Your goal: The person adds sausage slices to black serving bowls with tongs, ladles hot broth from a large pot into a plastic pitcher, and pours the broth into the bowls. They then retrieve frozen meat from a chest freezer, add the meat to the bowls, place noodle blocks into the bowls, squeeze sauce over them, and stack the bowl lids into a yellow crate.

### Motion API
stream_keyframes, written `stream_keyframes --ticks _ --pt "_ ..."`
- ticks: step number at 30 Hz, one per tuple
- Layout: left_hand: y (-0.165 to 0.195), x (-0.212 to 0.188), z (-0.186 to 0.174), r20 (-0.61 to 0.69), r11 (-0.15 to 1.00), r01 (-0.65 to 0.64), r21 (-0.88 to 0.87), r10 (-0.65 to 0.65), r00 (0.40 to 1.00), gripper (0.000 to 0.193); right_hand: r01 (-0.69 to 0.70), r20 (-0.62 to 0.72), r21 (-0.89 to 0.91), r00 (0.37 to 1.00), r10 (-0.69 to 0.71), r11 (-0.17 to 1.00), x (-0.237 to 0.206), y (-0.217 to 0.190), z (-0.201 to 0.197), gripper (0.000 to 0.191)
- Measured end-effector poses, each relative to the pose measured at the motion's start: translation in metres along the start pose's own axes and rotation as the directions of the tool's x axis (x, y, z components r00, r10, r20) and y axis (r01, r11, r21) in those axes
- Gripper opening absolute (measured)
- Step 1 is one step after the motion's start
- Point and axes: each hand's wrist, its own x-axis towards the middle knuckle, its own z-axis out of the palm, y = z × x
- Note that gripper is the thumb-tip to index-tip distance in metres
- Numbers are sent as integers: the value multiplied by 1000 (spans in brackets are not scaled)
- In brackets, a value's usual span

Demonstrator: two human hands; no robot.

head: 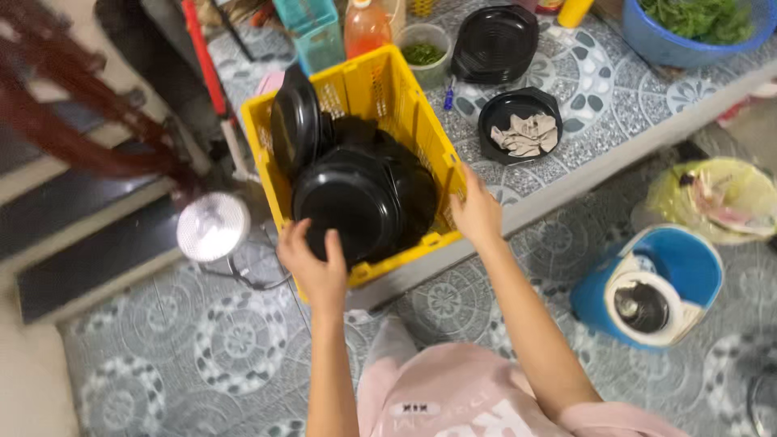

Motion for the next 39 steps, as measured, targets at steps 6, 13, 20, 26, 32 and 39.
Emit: stream_keyframes --ticks 6,13,20,26,32,39 --pt "4 36 1 102 980 13 -199 7 995 32 63 -109 48 992 -57 997 -39 -4 -14 63" --pt "90 2 68 366 891 -73 -448 257 894 35 -138 102 190 988 120 972 -53 26 -33 41" --pt "130 -32 157 585 823 193 -534 195 787 38 17 -22 -150 1000 -21 989 53 156 -20 77" --pt "118 -78 293 678 415 705 -575 -240 695 38 225 386 -385 920 -65 895 153 226 -10 125" --pt "44 -137 442 354 543 755 -368 -669 654 52 434 485 -178 819 -305 883 128 273 -9 69" --pt "-11 -175 492 326 713 694 101 -683 654 50 496 426 -28 791 -439 868 88 279 -43 54"
